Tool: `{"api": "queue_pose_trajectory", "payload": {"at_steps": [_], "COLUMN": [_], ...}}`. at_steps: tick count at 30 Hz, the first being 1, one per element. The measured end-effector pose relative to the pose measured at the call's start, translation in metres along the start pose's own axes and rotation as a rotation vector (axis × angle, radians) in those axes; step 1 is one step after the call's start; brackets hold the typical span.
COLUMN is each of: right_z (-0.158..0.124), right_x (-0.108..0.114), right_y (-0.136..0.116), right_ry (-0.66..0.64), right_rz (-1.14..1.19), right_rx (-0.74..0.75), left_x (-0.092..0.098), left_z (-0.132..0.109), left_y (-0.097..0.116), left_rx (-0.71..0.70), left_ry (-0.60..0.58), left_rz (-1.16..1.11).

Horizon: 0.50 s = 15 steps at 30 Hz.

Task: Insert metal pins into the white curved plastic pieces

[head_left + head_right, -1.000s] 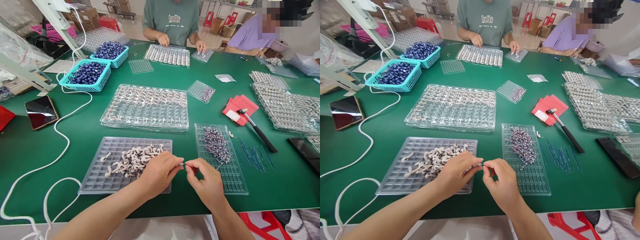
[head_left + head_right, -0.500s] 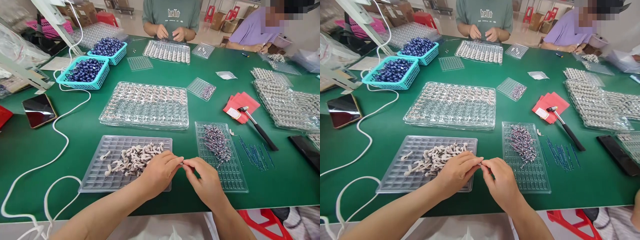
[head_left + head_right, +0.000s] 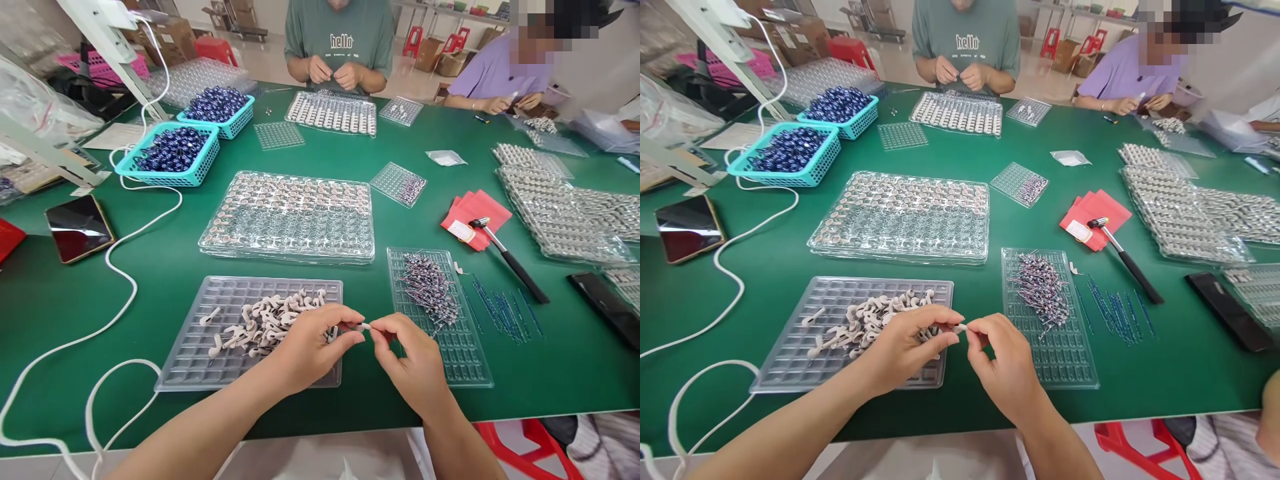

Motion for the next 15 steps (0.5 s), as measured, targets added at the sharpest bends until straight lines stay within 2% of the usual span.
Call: {"api": "queue_pose_trajectory", "payload": {"at_steps": [4,9,15], "right_z": [-0.0003,-0.0037,-0.0019], "right_x": [0.0043,0.0067,0.0086], "right_y": [-0.0006,0.0029,-0.0002], "right_ry": [-0.049,-0.048,-0.032], "right_rz": [0.108,0.18,0.168], "right_rx": [-0.041,-0.157,-0.094], "left_x": [0.0015,0.0017,0.0045], "left_z": [0.0029,0.0033,0.0043], "left_y": [0.0019,0.0037,0.009], "left_rx": [0.08,0.093,0.036], "left_ry": [-0.003,0.038,0.048], "left_rz": [-0.112,-0.193,-0.182]}}
Point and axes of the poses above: each hand's wrist, its own z-axis towards the middle knuckle, its own x-axis out of the back of the hand, y = z × x, the point moved 2 cm from there along z, towards the middle knuckle, and after that the axes turned 14 degrees about y, right-handed, at the moved point
